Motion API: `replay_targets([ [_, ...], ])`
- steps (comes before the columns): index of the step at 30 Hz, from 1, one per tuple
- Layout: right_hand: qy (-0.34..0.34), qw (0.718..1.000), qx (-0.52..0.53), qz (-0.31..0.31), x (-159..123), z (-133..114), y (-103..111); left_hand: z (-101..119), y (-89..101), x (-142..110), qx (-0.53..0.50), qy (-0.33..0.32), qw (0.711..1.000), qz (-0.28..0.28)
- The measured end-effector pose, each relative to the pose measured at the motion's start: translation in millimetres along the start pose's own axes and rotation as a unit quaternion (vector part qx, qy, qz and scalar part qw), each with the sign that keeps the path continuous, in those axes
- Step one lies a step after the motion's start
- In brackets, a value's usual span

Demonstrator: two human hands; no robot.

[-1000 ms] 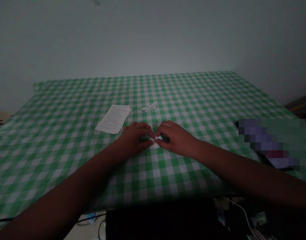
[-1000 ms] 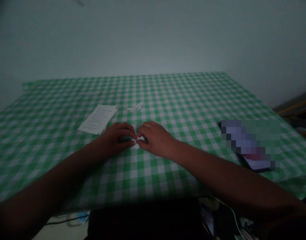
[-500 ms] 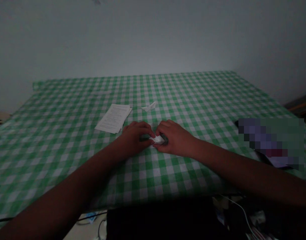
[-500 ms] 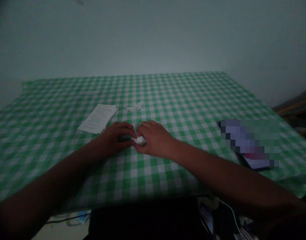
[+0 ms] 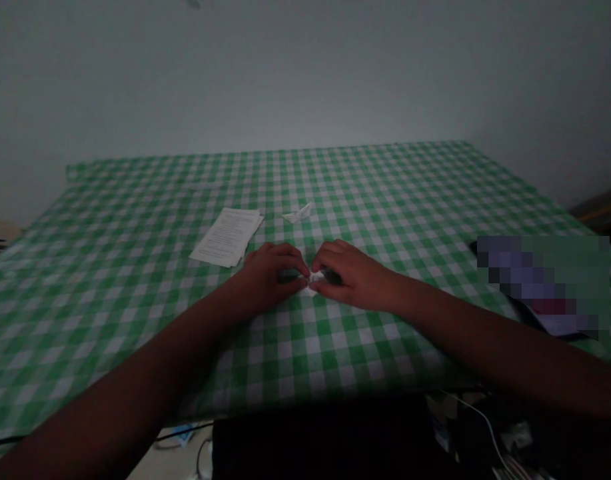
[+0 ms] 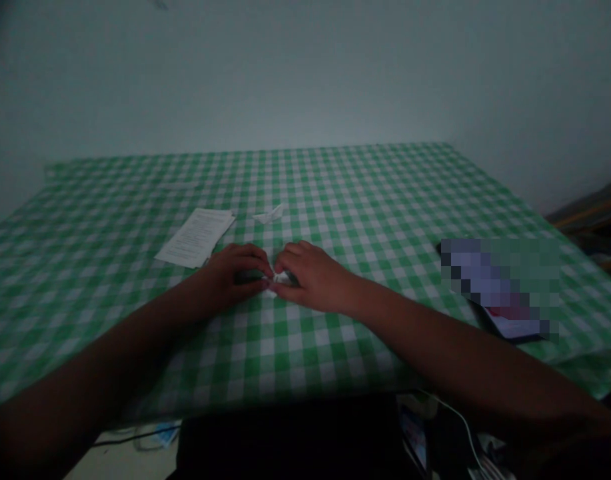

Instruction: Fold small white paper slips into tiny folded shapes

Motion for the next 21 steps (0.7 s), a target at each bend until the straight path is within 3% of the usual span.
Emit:
replay_targets([
  [11,-0.048,0.997,-0.053,0.02,2.1,-2.3,-7.6,-4.0,-2.6,-0.4,0.012,0.0,1.0,0.006],
  [16,-0.034,0.999,-0.019,0.014,-1.9,-0.8,-1.9,-6.0,-1.3,-0.9,0.026,-0.004,0.999,0.021],
  [21,-0.045,0.998,-0.005,0.032,-1.4,2.5,1.3,1.1,-0.1,-0.7,0.048,-0.014,0.999,0.001],
])
Point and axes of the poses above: each hand's wrist, its own x-axis towards the middle knuckle, its own y-axis out of the back of the hand, z = x × y, the point moved 5 cm from there along x, towards the middle knuckle, and after that the axes turned 11 degrees about -y, right-handed, at the moved point
